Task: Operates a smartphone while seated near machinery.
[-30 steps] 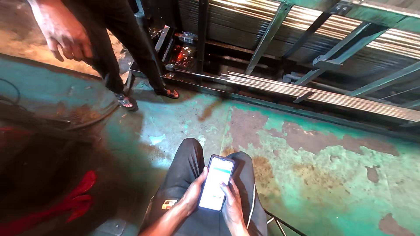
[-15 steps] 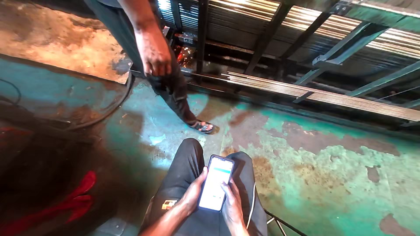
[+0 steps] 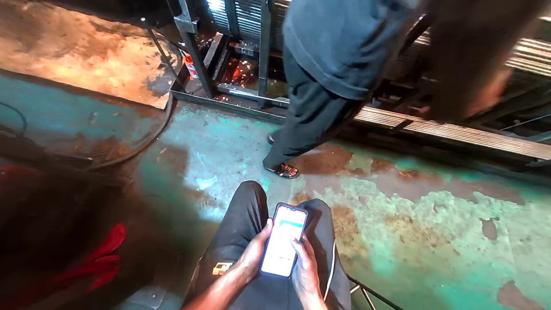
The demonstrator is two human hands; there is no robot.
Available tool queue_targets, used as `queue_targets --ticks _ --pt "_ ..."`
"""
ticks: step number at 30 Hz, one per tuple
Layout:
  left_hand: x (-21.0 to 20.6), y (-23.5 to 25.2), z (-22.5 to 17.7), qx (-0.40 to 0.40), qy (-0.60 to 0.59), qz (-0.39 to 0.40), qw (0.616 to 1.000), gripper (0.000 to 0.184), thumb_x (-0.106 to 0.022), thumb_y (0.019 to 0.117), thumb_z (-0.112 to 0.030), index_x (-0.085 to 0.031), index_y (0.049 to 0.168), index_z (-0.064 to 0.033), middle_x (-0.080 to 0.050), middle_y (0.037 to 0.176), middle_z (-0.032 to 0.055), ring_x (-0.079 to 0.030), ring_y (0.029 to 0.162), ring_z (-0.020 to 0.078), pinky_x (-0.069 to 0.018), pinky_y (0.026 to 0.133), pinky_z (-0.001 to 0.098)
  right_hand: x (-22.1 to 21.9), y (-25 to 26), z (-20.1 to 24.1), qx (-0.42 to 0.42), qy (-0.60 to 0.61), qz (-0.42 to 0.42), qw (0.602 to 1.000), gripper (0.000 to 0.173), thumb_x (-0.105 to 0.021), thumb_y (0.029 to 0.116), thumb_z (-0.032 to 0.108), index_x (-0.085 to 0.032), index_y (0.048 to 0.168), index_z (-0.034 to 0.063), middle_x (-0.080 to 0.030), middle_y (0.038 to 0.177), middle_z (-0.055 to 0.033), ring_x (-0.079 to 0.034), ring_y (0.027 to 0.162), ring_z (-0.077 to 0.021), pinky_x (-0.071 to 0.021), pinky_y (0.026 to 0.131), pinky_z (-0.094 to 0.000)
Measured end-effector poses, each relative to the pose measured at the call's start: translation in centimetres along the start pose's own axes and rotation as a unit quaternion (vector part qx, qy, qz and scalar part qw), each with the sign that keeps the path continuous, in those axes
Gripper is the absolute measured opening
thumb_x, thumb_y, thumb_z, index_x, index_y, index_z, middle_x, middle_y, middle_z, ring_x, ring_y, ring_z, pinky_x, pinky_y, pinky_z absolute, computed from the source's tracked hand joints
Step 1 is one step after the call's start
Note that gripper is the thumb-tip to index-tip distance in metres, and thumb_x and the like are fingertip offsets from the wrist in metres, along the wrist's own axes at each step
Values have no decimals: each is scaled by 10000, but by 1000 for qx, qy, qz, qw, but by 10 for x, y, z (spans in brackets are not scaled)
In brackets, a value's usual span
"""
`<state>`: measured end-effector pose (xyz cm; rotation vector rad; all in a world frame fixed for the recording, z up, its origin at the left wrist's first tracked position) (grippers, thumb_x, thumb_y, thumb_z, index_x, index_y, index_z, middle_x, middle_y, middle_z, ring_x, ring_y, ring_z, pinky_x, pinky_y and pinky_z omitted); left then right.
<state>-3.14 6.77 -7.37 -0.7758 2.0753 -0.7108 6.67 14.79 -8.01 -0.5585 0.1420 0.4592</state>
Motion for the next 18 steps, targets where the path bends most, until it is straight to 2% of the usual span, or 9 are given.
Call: queue_targets --ticks 11,15,18 --pt "1 1 1 4 1 -5 1000 565 -237 1114 -453 -582 1341 -66 -727 1106 119 -716 1011 213 -599 888 399 1 0 0 -3 -9 -8 1000 527 -495 930 135 -492 1413 -76 -645 1271 -144 -645 1132 -117 -532 989 -277" --pt "-1 1 3 6 16 21 1000 586 -214 1113 -465 -575 1347 -68 -725 1114 114 -712 1027 205 -594 904 396 2 0 3 8 -11 -13 1000 486 -504 926 131 -528 1363 -82 -670 1202 -131 -663 1076 -100 -550 953 -266" --pt "-3 -1 5 5 43 38 998 595 -199 1111 -467 -593 1315 -70 -732 1088 96 -714 1012 186 -596 897 382 2 0 4 4 -23 -16 1000 517 -532 917 150 -515 1378 -83 -675 1195 -128 -673 1059 -100 -561 938 -266"
Point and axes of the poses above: each hand's wrist, its own y-axis towards the middle knuckle, its own x-axis out of the back of the hand, z = x × y, the point moved 10 cm from there along y, towards the middle knuckle
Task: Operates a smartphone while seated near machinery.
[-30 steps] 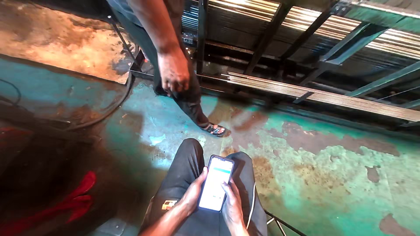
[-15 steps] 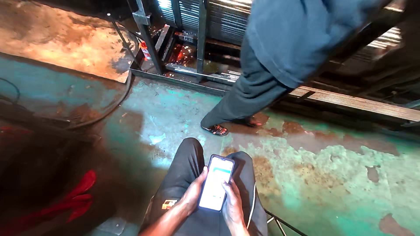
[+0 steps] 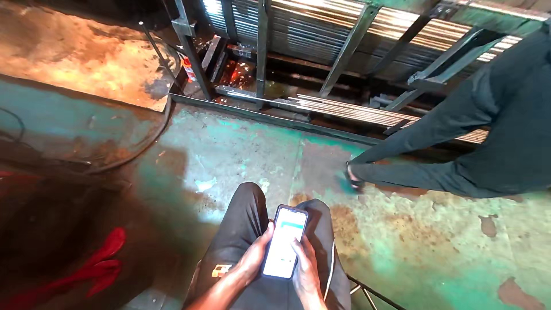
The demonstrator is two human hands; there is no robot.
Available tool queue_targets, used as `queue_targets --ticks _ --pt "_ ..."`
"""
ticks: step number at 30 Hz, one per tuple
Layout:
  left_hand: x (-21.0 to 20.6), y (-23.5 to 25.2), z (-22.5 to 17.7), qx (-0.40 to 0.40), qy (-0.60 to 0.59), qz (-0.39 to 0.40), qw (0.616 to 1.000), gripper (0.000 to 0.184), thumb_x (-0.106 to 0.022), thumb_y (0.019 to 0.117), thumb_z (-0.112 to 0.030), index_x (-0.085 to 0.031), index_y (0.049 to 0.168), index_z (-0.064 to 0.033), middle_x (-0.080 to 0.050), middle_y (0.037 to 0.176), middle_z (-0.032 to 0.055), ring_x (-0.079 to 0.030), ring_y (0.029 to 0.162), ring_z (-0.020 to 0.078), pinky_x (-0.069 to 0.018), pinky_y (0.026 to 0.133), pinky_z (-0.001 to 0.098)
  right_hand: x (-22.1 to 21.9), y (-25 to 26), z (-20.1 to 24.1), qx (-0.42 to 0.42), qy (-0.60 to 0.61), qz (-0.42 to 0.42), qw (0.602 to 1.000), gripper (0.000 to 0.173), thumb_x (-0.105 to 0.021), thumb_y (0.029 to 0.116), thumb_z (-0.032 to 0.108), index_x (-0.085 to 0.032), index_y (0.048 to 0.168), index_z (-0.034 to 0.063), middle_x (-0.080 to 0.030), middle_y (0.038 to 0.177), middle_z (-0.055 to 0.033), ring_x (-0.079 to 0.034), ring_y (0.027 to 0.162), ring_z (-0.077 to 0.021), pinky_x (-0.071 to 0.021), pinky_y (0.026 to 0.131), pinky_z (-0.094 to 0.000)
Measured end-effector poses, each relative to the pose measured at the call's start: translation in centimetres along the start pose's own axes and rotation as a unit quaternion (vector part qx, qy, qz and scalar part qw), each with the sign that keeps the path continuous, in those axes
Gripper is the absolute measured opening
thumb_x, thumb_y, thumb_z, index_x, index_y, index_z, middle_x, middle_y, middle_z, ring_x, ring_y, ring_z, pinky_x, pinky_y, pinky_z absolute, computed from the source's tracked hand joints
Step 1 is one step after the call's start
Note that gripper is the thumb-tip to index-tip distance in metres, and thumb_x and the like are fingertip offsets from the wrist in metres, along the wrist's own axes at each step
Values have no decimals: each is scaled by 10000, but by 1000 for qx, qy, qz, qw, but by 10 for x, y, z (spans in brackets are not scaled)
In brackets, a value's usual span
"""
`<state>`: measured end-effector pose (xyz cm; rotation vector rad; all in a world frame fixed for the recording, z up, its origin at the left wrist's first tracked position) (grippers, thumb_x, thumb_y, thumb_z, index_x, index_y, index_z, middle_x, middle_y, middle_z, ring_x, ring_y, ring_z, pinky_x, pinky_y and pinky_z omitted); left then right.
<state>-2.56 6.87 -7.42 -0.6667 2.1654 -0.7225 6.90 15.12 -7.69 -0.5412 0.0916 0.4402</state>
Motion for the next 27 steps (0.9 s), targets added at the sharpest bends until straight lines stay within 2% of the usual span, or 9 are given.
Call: queue_targets --ticks 2,6,11,18,23,27 --pt "-2 -1 1 -2 28 13 1000 617 -191 1110 -471 -613 1286 -57 -736 1078 92 -716 1006 180 -596 899 378 2 1 0 -2 10 -3 1000 492 -544 923 151 -532 1361 -74 -688 1165 -131 -688 1030 -114 -575 922 -280" --pt "-7 -2 0 -37 101 62 992 630 -176 1106 -462 -623 1278 -53 -737 1089 73 -712 1016 152 -590 924 364 6 2 1 15 36 -14 999 413 -602 883 157 -604 1233 -62 -727 1033 -121 -722 929 -140 -609 849 -300" --pt "-9 -5 -3 -66 165 80 981 633 -175 1105 -448 -655 1238 -57 -743 1069 47 -708 1009 120 -583 939 343 7 0 3 15 23 -30 999 492 -683 832 185 -596 1247 -65 -725 1039 -115 -721 927 -132 -614 839 -292" --pt "-14 -9 -5 -96 197 112 969 626 -181 1103 -449 -660 1234 -68 -739 1071 20 -698 1014 87 -571 955 328 5 -2 11 26 17 -38 999 405 -692 850 179 -635 1170 -63 -745 950 -109 -738 845 -137 -629 786 -291" --pt "-15 -9 -6 -106 216 116 964 619 -177 1107 -428 -661 1233 -64 -737 1068 13 -693 1015 75 -566 958 318 5 -2 11 26 22 -37 999 420 -707 856 204 -636 1171 -63 -745 951 -124 -742 851 -159 -633 789 -308" --pt "-14 -8 -6 -101 206 114 967 617 -179 1106 -432 -655 1247 -65 -736 1085 23 -694 1026 83 -566 963 322 5 -2 12 32 22 -37 999 394 -671 876 199 -638 1173 -57 -745 958 -113 -738 863 -140 -626 804 -294"
Point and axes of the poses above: each hand's wrist, its own y-axis towards the middle knuckle, its own x-axis out of the back of the hand, z = x × y, the point moved 10 cm from there along y, towards the middle knuckle
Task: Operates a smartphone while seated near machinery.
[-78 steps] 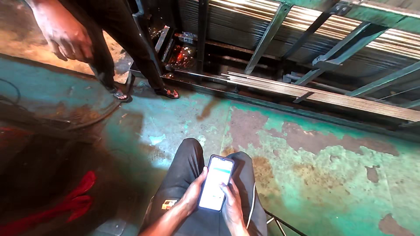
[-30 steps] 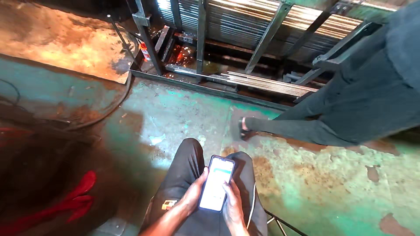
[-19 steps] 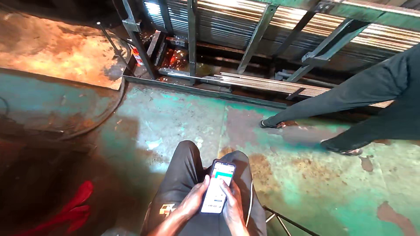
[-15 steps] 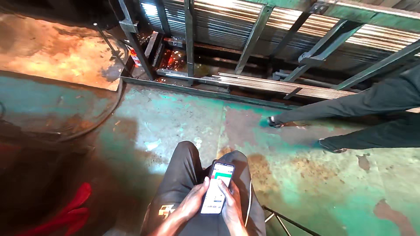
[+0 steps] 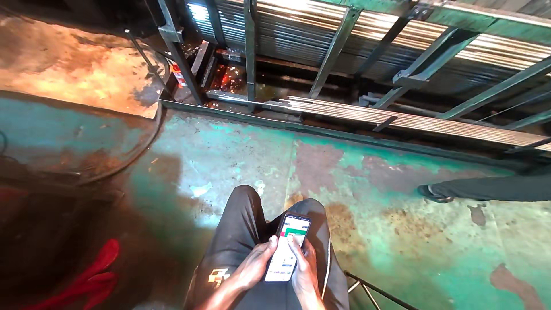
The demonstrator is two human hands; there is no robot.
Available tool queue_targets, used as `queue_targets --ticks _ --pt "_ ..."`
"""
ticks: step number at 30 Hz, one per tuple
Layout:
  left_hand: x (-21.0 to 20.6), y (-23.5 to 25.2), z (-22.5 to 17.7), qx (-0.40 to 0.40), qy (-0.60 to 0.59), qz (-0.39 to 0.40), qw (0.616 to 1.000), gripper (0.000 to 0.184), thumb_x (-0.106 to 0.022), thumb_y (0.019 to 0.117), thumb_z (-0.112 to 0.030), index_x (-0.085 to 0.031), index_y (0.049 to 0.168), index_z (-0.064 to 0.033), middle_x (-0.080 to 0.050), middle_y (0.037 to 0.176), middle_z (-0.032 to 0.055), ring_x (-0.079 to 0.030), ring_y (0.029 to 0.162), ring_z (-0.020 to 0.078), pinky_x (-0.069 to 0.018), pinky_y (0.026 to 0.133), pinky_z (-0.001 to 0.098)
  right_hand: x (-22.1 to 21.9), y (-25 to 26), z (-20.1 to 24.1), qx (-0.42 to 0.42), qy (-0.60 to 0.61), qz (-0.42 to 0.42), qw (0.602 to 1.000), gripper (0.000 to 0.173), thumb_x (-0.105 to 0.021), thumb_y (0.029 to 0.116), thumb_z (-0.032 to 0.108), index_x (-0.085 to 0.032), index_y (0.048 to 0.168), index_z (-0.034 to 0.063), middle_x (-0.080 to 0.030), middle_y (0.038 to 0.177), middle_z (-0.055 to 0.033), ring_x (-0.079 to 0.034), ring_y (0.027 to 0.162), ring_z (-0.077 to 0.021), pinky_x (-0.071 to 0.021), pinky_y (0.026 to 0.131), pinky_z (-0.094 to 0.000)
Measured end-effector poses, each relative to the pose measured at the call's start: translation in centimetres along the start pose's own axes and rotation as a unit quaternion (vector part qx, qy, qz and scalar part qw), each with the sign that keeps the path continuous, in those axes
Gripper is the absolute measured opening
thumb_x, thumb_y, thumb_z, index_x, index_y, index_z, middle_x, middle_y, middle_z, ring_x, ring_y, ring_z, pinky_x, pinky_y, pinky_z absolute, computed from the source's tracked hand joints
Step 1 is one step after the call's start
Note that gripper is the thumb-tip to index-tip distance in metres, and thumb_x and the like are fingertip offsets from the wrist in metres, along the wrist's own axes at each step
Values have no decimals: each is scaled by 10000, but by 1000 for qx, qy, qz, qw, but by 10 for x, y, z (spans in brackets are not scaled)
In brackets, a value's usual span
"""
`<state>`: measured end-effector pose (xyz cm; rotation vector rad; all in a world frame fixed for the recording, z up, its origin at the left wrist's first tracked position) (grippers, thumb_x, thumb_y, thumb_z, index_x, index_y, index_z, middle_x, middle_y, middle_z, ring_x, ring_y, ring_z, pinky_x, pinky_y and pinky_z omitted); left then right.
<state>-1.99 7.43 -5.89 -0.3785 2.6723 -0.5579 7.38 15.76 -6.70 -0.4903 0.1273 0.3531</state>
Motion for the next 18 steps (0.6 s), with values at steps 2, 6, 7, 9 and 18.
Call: queue_targets --ticks 2,6,7,9,18 --pt "2 2 3 10 -18 -11 1000 620 -186 1104 -443 -657 1249 -66 -737 1089 33 -696 1030 99 -569 960 334 -1 1 -2 1 10 13 1000 404 -626 910 219 -624 1208 -54 -742 993 -109 -732 899 -133 -618 832 -294" --pt "4 4 9 20 -48 -17 998 628 -194 1101 -469 -649 1259 -66 -735 1099 52 -701 1035 125 -574 957 349 -1 1 -3 -3 21 15 1000 388 -578 938 222 -621 1211 -49 -741 1004 -108 -731 912 -133 -615 844 -296" --pt "4 4 9 21 -51 -18 998 626 -193 1102 -465 -648 1258 -66 -735 1097 54 -702 1032 127 -575 954 348 -1 1 -3 -4 20 16 1000 396 -578 936 226 -619 1217 -49 -738 1013 -110 -728 921 -134 -611 853 -296" --pt "4 4 8 23 -54 -21 998 628 -182 1103 -457 -645 1257 -60 -735 1094 55 -703 1029 127 -575 953 346 -1 2 -3 -6 19 16 1000 395 -581 931 233 -624 1207 -47 -735 1015 -112 -725 927 -136 -608 857 -299" --pt "13 0 3 87 -208 -134 965 568 -184 1121 -418 -571 1338 -62 -732 1089 87 -716 1002 166 -600 890 358 -6 1 -10 -12 -7 55 998 566 -534 902 151 -485 1409 -96 -654 1254 -152 -653 1120 -109 -533 988 -265"
Point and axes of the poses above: each hand's wrist, its own y-axis towards the middle knuckle, its own x-axis out of the back of the hand, z = x × y, the point moved 10 cm from there along y, towards the middle knuckle
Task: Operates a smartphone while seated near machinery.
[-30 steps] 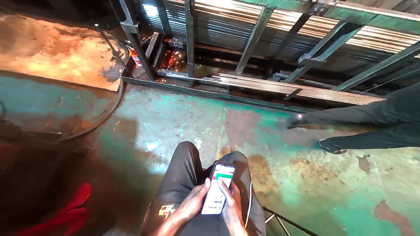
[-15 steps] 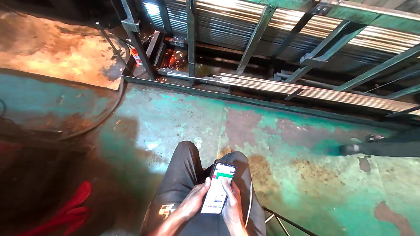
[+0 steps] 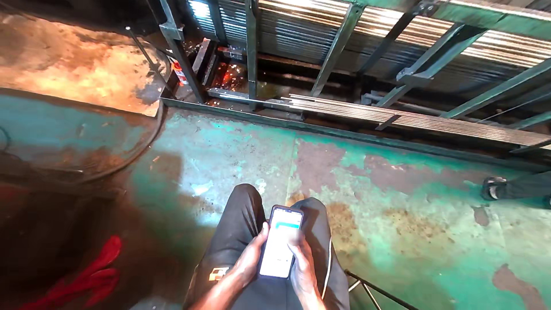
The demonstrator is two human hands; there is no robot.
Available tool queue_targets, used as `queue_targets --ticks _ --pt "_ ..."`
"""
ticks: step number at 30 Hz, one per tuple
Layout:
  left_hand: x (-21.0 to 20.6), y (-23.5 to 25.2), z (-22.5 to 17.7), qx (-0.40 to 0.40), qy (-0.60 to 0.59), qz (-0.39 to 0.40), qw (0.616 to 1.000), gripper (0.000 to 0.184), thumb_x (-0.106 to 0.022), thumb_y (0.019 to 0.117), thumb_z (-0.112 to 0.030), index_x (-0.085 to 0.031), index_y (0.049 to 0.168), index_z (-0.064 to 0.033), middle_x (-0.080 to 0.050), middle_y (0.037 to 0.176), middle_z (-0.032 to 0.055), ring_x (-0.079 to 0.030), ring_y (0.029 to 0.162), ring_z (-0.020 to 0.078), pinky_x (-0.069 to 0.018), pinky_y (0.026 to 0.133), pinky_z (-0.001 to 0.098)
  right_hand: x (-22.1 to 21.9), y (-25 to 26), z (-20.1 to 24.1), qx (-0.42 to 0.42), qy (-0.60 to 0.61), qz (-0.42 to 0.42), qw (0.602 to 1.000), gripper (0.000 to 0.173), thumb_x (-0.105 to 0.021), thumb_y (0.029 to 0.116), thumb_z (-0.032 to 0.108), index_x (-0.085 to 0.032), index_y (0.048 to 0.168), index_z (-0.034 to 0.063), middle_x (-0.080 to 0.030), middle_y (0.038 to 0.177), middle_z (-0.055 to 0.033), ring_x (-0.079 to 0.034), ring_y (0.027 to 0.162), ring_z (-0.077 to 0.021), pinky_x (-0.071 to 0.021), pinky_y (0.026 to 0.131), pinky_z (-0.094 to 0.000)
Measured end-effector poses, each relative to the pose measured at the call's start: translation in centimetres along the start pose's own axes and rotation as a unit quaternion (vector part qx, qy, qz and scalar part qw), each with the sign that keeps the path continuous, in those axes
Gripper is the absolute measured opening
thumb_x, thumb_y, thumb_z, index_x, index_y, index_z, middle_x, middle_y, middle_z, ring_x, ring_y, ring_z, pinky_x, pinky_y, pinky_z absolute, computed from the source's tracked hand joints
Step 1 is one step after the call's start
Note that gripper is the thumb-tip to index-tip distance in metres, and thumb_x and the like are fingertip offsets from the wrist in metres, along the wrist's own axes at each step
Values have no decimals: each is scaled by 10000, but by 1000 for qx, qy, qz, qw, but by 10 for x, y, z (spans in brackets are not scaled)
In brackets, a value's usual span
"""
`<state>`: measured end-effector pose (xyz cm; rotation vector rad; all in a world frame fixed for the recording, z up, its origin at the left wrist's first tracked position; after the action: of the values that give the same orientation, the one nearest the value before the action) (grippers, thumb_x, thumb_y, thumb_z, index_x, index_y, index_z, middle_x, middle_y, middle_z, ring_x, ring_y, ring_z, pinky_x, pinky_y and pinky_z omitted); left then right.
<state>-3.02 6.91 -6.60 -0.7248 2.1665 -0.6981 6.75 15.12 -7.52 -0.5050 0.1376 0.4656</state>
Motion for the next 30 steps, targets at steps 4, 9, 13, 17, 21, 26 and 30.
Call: queue_targets --ticks 4,9,13,17,21,26,30 --pt "2 0 -2 0 -36 -14 999 560 -193 1123 -417 -544 1375 -60 -728 1105 105 -718 1007 186 -605 881 371 -3 -2 0 -10 -24 8 1000 631 -546 878 149 -446 1451 -97 -611 1329 -175 -621 1180 -110 -505 1019 -257" --pt "1 1 0 2 -29 -6 1000 567 -198 1122 -422 -568 1345 -56 -730 1098 107 -717 1011 190 -602 887 375 -1 -1 -1 -11 -21 1 1000 615 -551 879 159 -469 1438 -84 -632 1292 -165 -638 1151 -125 -520 1002 -269" --pt "0 1 1 -3 -12 11 1000 574 -186 1121 -415 -575 1334 -49 -731 1099 105 -716 1012 184 -599 897 372 2 0 -4 -23 -25 -17 999 588 -568 886 188 -508 1409 -72 -649 1256 -160 -656 1114 -138 -540 974 -286" --pt "0 2 2 -3 -7 15 1000 577 -192 1120 -421 -577 1335 -49 -728 1109 109 -713 1025 190 -595 910 378 2 0 -3 -24 -21 -24 999 556 -569 893 161 -519 1394 -75 -658 1232 -151 -663 1089 -126 -547 954 -270" --pt "1 2 6 6 15 22 1000 590 -193 1117 -436 -599 1304 -50 -731 1088 102 -715 1009 182 -594 902 371 9 -2 -4 -35 -77 -57 995 556 -593 907 174 -525 1405 -64 -618 1291 -179 -626 1143 -146 -517 982 -276" --pt "2 2 5 -1 24 12 1000 580 -201 1119 -421 -602 1302 -44 -732 1091 101 -714 1013 177 -592 907 369 9 -1 -3 -26 -63 -60 996 502 -577 917 159 -552 1362 -72 -654 1220 -156 -652 1082 -119 -538 947 -259" --pt "3 3 5 -1 19 9 1000 573 -199 1119 -421 -582 1334 -52 -728 1110 102 -712 1027 180 -591 914 371 6 -1 -3 -24 -33 -43 998 497 -546 929 151 -542 1369 -78 -661 1215 -150 -659 1079 -115 -542 955 -264"
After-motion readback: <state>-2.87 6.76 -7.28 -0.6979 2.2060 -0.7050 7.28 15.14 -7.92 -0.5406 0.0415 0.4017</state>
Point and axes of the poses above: each hand's wrist, its own y-axis towards the middle knuckle, its own x-axis out of the back of the hand, z = x × y, the point moved 10 cm from there along y, towards the middle knuckle
